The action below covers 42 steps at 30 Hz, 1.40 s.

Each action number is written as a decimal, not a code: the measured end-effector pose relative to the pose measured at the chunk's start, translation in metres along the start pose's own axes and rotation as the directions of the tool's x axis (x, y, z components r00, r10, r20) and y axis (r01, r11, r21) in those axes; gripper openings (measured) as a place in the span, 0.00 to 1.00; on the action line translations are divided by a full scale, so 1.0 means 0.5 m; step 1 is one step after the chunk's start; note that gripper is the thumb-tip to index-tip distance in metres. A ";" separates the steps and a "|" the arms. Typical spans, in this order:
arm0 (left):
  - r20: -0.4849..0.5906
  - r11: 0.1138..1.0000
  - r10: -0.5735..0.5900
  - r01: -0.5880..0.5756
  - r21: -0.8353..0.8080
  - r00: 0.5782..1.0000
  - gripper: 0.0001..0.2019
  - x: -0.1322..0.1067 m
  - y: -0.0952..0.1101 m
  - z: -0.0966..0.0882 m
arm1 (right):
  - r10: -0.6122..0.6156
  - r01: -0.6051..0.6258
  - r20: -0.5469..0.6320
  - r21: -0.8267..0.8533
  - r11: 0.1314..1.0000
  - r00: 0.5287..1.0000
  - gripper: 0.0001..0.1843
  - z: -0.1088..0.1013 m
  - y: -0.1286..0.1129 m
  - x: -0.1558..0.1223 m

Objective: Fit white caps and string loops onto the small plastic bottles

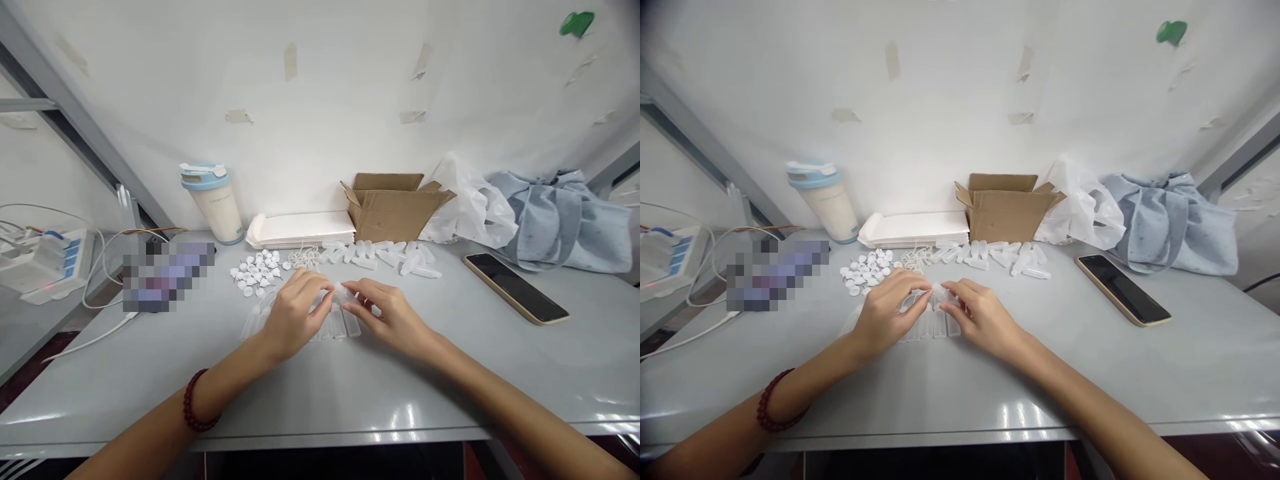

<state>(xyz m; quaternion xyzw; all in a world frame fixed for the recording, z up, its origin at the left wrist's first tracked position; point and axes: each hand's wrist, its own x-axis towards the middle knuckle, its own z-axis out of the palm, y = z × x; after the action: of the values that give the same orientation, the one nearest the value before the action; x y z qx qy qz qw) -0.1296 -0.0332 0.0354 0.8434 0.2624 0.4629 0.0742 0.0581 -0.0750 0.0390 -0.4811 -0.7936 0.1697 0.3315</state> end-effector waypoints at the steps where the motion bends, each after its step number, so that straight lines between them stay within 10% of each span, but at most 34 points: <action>1: 0.008 1.000 0.016 -0.016 0.009 1.000 0.05 -0.001 -0.001 0.001 | -0.010 0.010 -0.010 -0.005 1.000 1.000 0.14 0.001 0.001 -0.001; 23: 0.080 0.995 -0.048 0.054 -0.084 0.996 0.12 0.001 0.015 -0.002 | -0.260 0.241 -0.102 -0.169 0.956 0.960 0.15 0.010 0.019 -0.008; 42: 0.036 0.987 -0.005 0.011 -0.162 0.999 0.12 -0.001 0.019 0.000 | -0.173 0.157 -0.120 -0.137 0.978 0.978 0.20 0.008 0.011 -0.012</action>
<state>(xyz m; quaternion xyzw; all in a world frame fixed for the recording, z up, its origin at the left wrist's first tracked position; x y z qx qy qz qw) -0.1259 -0.0415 0.0386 0.8416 0.2261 0.4673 0.1490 0.0607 -0.0772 0.0305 -0.4436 -0.8164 0.0589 0.3649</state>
